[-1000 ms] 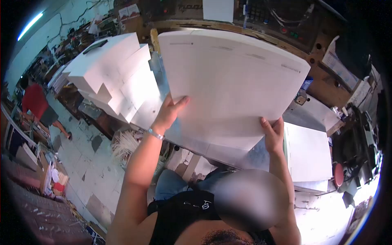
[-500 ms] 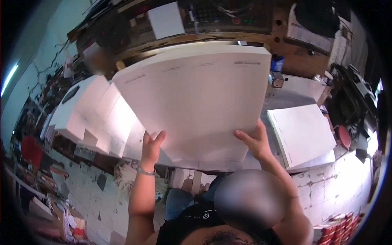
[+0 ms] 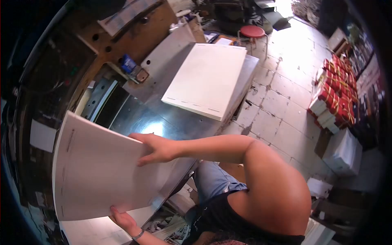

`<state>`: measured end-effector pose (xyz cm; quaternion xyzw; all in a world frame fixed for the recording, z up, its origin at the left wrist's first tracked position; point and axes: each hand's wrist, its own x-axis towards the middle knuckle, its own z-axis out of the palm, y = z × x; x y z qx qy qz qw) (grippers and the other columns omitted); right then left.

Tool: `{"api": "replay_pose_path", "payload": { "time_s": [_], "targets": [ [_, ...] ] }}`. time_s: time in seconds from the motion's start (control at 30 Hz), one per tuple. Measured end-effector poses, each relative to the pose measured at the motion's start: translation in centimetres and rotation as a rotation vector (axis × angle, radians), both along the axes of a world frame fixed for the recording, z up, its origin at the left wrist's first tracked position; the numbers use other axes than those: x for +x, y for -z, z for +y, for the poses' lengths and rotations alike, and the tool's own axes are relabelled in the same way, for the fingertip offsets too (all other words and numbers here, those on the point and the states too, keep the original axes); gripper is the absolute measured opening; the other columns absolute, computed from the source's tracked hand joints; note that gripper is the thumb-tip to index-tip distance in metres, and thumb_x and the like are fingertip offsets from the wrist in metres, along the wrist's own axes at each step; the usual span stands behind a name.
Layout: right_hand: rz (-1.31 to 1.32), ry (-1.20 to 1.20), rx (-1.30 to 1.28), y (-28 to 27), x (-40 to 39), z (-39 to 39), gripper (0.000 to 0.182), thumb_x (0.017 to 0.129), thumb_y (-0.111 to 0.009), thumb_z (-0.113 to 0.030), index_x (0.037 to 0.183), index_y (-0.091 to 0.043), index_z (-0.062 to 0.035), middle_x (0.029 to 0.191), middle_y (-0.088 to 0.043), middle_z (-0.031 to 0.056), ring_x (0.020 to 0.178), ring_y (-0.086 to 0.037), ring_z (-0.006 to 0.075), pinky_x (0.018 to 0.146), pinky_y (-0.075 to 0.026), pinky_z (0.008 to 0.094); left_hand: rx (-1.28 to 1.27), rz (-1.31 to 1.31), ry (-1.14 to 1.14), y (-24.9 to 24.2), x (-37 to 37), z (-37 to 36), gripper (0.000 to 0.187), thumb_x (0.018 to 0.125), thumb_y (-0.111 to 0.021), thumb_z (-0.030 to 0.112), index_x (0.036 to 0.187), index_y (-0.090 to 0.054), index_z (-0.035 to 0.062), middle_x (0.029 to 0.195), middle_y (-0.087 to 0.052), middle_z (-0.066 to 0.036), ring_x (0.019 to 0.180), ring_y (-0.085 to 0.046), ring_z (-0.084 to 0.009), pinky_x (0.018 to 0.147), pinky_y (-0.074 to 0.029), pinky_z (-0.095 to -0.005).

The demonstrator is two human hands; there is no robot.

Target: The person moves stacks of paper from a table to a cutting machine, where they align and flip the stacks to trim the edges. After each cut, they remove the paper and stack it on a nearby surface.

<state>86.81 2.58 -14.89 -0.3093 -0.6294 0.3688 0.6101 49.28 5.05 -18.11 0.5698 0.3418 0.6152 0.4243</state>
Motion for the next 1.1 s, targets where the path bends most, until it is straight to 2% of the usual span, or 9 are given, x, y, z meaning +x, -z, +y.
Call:
{"api": "replay_pose_path", "payload": {
  "time_s": [0.13, 0.27, 0.43, 0.67, 0.77, 0.83, 0.93, 1.03, 1.1],
  "targets": [
    [0.022, 0.015, 0.040, 0.4, -0.7, 0.5, 0.038, 0.083, -0.075, -0.008, 0.115, -0.055, -0.0013, 0.107, -0.067, 0.0148, 0.107, -0.065, 0.0233, 0.093, -0.050, 0.0377, -0.090, 0.058, 0.048, 0.2, -1.8, 1.0, 0.057, 0.103, -0.057, 0.031, 0.143, -0.043, -0.0061, 0.143, -0.051, -0.017, 0.128, -0.052, -0.0291, 0.107, -0.043, -0.0449],
    [0.018, 0.081, 0.052, -0.7, -0.6, 0.1, 0.037, 0.081, -0.077, -0.011, 0.109, -0.055, -0.0019, 0.105, -0.067, 0.0168, 0.103, -0.066, 0.0284, 0.088, -0.050, 0.0400, -0.089, 0.033, 0.003, -1.6, 0.3, 0.7, 0.063, 0.102, -0.058, 0.034, 0.145, -0.040, -0.0078, 0.146, -0.048, -0.018, 0.129, -0.051, -0.0302, 0.108, -0.043, -0.0457],
    [0.002, 0.128, 0.067, 0.6, -0.7, 0.0, 0.041, 0.078, -0.079, -0.016, 0.108, -0.055, -0.0029, 0.102, -0.067, 0.0182, 0.102, -0.066, 0.0325, 0.086, -0.050, 0.0411, -0.112, 0.045, -0.070, -0.5, -0.3, 0.8, 0.070, 0.101, -0.059, 0.038, 0.148, -0.035, -0.0094, 0.148, -0.044, -0.021, 0.131, -0.050, -0.0328, 0.111, -0.040, -0.0467],
    [-0.043, 0.153, -0.018, 0.2, 0.4, -0.6, 0.042, 0.078, -0.079, -0.018, 0.107, -0.054, -0.0009, 0.102, -0.067, 0.0180, 0.101, -0.065, 0.0342, 0.085, -0.051, 0.0428, -0.070, 0.070, -0.019, -1.1, 0.2, 0.1, 0.066, 0.103, -0.056, 0.037, 0.147, -0.037, -0.0089, 0.148, -0.045, -0.022, 0.131, -0.049, -0.0329, 0.111, -0.039, -0.0456],
    [-0.039, 0.130, 0.006, 0.6, 0.7, -1.1, 0.051, 0.079, -0.079, -0.018, 0.120, -0.052, -0.0015, 0.111, -0.066, 0.0205, 0.107, -0.064, 0.0361, 0.089, -0.051, 0.0435, -0.029, 0.117, -0.188, -0.2, 2.1, -0.5, 0.064, 0.104, -0.054, 0.037, 0.146, -0.038, -0.0083, 0.146, -0.046, -0.022, 0.131, -0.049, -0.0324, 0.111, -0.039, -0.0445],
    [0.002, 0.262, 0.085, 1.0, 0.5, -1.9, 0.057, 0.080, -0.076, -0.014, 0.129, -0.049, -0.0012, 0.119, -0.064, 0.0215, 0.114, -0.062, 0.0384, 0.095, -0.049, 0.0448, 0.022, 0.222, -0.299, -0.7, 2.7, -1.4, 0.063, 0.104, -0.052, 0.037, 0.145, -0.038, -0.0081, 0.145, -0.046, -0.022, 0.130, -0.049, -0.0319, 0.110, -0.040, -0.0436],
    [0.025, 0.291, 0.114, 1.7, -0.4, -2.6, 0.068, 0.082, -0.074, -0.014, 0.140, -0.042, -0.0029, 0.130, -0.059, 0.0222, 0.118, -0.060, 0.0392, 0.099, -0.048, 0.0447, 0.394, 0.627, -0.584, -0.3, 5.2, -3.4, 0.031, 0.104, -0.048, 0.016, 0.120, -0.060, -0.0075, 0.115, -0.062, -0.029, 0.100, -0.062, -0.0398, 0.091, -0.049, -0.0468],
    [0.011, 0.207, 0.098, 2.0, -0.6, -2.5, 0.071, 0.082, -0.073, -0.014, 0.144, -0.040, -0.0038, 0.132, -0.058, 0.0225, 0.118, -0.060, 0.0387, 0.100, -0.048, 0.0442, 0.341, 0.621, -0.657, -0.5, 6.0, -4.1, 0.037, 0.104, -0.050, 0.021, 0.122, -0.059, -0.0096, 0.120, -0.062, -0.028, 0.102, -0.061, -0.0388, 0.094, -0.048, -0.0444],
    [-0.006, 0.159, 0.124, 2.1, 0.3, -1.7, 0.072, 0.081, -0.073, -0.014, 0.144, -0.040, -0.0043, 0.130, -0.060, 0.0224, 0.118, -0.060, 0.0379, 0.100, -0.048, 0.0440, 0.241, 0.257, -0.463, -1.9, 7.1, -4.4, 0.036, 0.104, -0.049, 0.021, 0.123, -0.060, -0.0086, 0.122, -0.062, -0.027, 0.106, -0.061, -0.0366, 0.098, -0.046, -0.0409]
  ]
}}
